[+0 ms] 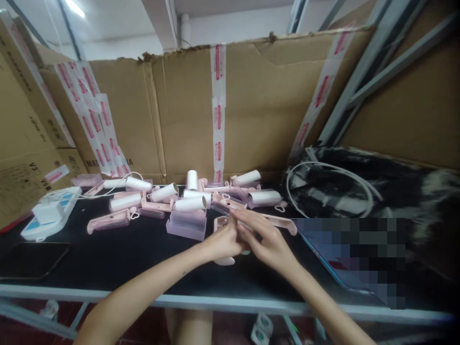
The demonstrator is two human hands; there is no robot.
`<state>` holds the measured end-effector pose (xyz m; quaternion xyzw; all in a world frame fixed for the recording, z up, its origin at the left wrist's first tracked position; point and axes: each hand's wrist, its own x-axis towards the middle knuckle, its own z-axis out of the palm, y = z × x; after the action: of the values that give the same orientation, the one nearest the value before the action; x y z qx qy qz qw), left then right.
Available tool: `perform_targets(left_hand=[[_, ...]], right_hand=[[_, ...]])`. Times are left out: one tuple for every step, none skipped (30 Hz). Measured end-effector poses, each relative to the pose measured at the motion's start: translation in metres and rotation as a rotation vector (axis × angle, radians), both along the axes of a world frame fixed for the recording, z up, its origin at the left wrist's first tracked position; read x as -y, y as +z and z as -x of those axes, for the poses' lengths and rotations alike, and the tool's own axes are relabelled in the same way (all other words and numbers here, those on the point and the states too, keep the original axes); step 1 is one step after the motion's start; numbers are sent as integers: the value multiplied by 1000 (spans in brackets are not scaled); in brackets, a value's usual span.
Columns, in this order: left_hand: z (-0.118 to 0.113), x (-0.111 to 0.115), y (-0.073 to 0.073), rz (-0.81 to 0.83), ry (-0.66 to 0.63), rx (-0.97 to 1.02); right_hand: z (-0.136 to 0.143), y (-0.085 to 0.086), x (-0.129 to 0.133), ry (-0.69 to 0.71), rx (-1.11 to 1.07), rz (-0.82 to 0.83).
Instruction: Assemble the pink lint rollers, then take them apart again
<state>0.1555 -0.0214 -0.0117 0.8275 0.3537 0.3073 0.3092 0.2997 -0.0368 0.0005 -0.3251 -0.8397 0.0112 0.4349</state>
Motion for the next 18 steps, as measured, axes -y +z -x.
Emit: perform_targets(left_hand=[[0,2,1,6,17,15],[0,4,1,14,33,33],[0,6,2,18,46,52],[0,7,3,11,52,71],[0,8,4,-8,47,85],[1,9,5,-36,29,91],[1,9,5,-69,5,90],[1,9,6,-101,-19,84],[1,8,6,-129,-41,78],[1,8,6,-150,-58,72],[1,7,6,-160,-68,71],[1,6,6,-162,-71,74],[1,6,7,-155,-72,82],[2,5,7,-140,-71,94],[4,4,9,-116,-66,123],[7,3,12,-79,-55,175],[11,2,16,-34,-45,252],[16,2,20,22,-44,353]], right_hand=[[0,1,1,2,-18,43],[-1,3,2,10,-37,88],[-2,6,3,28,-55,133],[-5,8,4,57,-76,174],[-8,11,6,95,-103,206],[-11,14,7,136,-138,229],[-15,17,8,170,-186,242],[-20,19,8,186,-251,245],[-24,22,8,184,-328,243],[-29,24,7,167,-406,242],[-34,26,5,138,-471,248],[-38,28,1,105,-515,265],[-42,30,-5,76,-531,295],[-45,31,-11,57,-515,338],[-47,32,-19,46,-471,383],[-48,34,-28,37,-395,426],[-48,35,-37,30,-297,465],[-46,36,-45,23,-189,500]])
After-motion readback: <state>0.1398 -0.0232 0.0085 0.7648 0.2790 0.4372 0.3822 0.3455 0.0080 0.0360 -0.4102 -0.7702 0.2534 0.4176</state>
